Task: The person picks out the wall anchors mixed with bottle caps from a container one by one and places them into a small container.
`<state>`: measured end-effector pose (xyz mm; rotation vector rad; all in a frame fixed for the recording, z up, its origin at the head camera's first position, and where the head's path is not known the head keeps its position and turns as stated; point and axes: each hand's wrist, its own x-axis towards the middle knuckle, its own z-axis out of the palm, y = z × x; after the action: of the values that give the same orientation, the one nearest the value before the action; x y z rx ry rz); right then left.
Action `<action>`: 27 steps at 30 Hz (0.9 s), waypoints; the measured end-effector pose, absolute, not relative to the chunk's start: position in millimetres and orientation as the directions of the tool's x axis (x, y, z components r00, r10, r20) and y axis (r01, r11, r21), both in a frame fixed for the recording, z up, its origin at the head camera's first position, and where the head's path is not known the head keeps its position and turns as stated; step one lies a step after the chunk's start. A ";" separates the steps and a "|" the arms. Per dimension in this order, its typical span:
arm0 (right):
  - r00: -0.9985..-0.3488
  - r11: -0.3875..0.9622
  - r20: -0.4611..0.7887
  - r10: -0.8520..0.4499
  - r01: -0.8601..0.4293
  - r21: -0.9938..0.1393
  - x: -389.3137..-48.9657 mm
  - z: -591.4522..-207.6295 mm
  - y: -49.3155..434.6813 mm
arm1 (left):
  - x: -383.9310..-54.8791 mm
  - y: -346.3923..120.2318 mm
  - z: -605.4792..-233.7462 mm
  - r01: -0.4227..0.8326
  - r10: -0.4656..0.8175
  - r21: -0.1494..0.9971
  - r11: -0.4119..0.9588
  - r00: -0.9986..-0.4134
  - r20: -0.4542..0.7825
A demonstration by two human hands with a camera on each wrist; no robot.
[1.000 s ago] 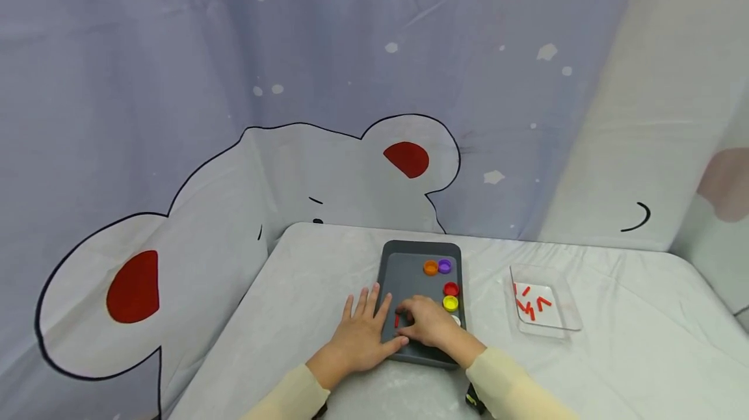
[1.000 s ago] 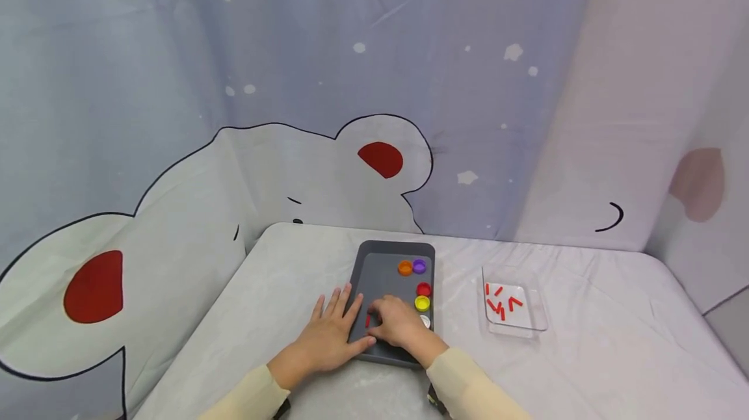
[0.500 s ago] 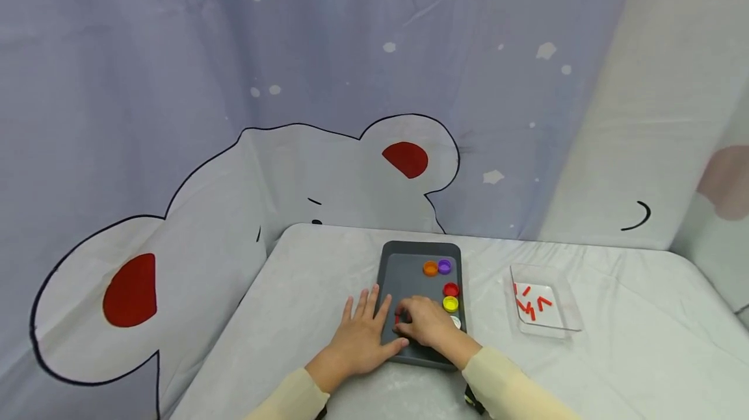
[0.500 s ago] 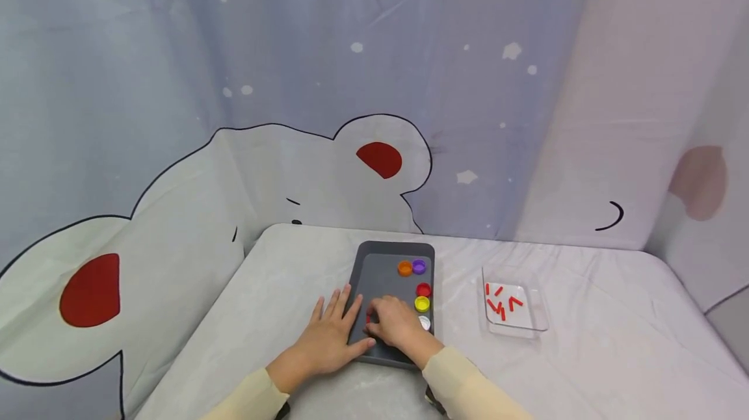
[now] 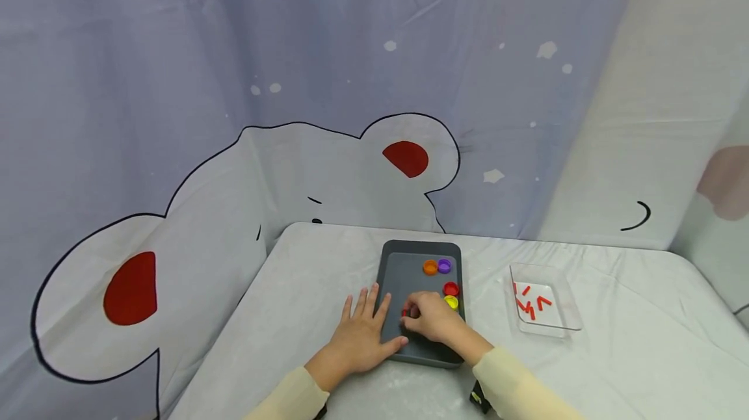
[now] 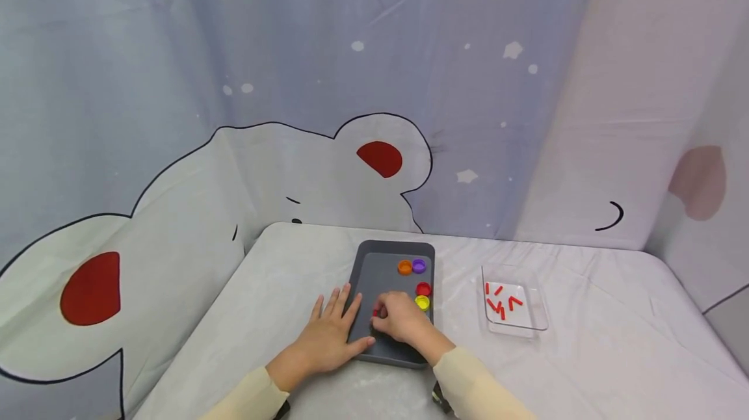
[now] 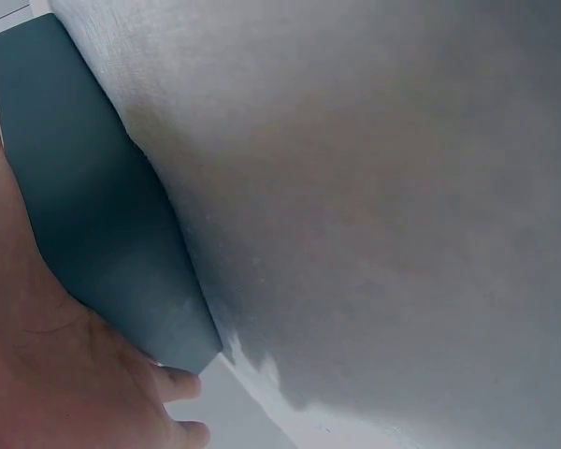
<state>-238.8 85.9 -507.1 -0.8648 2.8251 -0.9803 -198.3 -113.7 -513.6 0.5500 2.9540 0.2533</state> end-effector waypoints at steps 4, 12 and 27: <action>-0.864 0.643 0.183 -0.469 -0.476 -0.600 -237.8 -502.3 94.6 | -197.2 -113.3 -511.8 0.338 0.361 0.186 0.922 -0.927 -0.104; -0.867 0.561 0.218 -0.448 -0.463 -0.686 -238.2 -491.5 112.7 | -197.7 -113.2 -513.6 0.343 0.364 0.193 0.919 -0.928 -0.086; -0.888 0.461 0.243 -0.389 -0.416 -0.784 -241.8 -475.4 159.9 | -198.3 -113.2 -512.6 0.343 0.366 0.195 0.919 -0.926 -0.093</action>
<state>-241.8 159.9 -475.4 -0.7475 2.7097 -1.4671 -198.3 -113.2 -512.6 0.5476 2.9516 0.2658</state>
